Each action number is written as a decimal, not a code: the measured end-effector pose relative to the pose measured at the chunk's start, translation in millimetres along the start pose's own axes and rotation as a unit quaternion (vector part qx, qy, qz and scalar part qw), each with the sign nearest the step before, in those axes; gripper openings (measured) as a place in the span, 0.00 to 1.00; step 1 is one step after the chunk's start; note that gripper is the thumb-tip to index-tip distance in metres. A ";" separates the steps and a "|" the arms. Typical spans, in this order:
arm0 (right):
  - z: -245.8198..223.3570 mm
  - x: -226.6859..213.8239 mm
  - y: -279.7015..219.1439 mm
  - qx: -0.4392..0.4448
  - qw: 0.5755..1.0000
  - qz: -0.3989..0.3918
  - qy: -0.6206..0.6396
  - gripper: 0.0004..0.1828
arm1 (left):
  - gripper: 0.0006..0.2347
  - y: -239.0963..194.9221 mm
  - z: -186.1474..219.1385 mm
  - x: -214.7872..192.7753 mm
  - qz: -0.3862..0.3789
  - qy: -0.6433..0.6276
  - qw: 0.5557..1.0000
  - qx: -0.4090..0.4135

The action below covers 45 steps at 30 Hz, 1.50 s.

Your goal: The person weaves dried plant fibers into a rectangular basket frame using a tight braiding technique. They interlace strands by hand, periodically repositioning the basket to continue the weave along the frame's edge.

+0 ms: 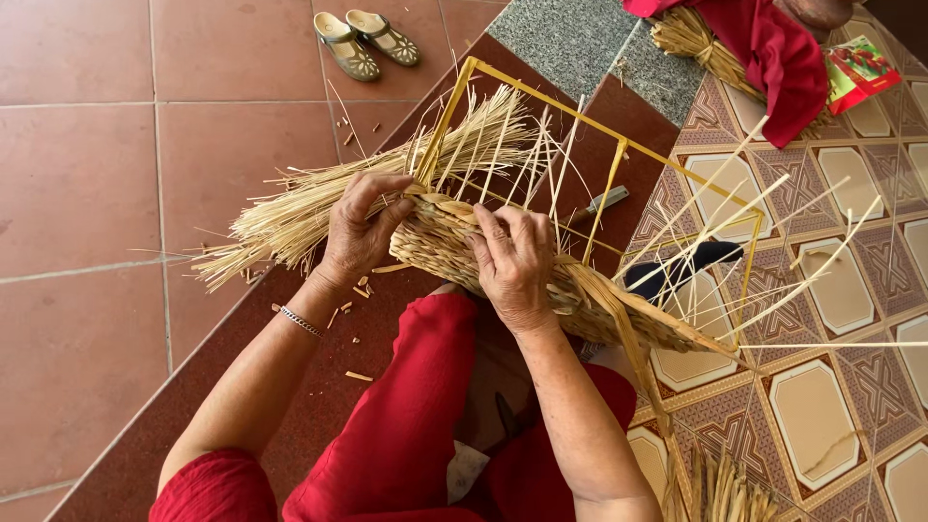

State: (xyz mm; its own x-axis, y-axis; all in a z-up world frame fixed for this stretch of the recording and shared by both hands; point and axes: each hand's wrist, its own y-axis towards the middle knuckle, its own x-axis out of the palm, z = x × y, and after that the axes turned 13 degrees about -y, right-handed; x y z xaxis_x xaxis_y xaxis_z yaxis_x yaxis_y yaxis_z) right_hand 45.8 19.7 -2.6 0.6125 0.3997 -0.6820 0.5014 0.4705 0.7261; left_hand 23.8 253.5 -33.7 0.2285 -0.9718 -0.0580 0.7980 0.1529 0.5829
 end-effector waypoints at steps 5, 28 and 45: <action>0.0 -5.4 2.0 0.008 1.000 0.022 -0.004 0.16 | 0.07 5.9 -0.6 4.5 -0.003 0.010 0.999 0.036; 74.7 -106.9 -134.0 0.134 0.979 0.083 -0.129 0.17 | 0.07 -11.3 82.7 84.1 -0.085 0.060 0.983 0.153; 71.9 -97.8 -131.1 0.135 0.987 0.009 -0.085 0.15 | 0.05 29.2 88.1 208.5 -0.293 0.109 0.947 0.076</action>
State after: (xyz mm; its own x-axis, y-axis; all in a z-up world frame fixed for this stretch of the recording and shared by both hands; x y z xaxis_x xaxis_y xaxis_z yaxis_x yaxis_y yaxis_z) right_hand -36.0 -137.6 -24.8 0.7055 0.2574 -0.6603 0.6194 0.2287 0.7510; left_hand 45.6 39.5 42.6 -0.1050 -0.8190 -0.5641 0.7383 -0.4442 0.5076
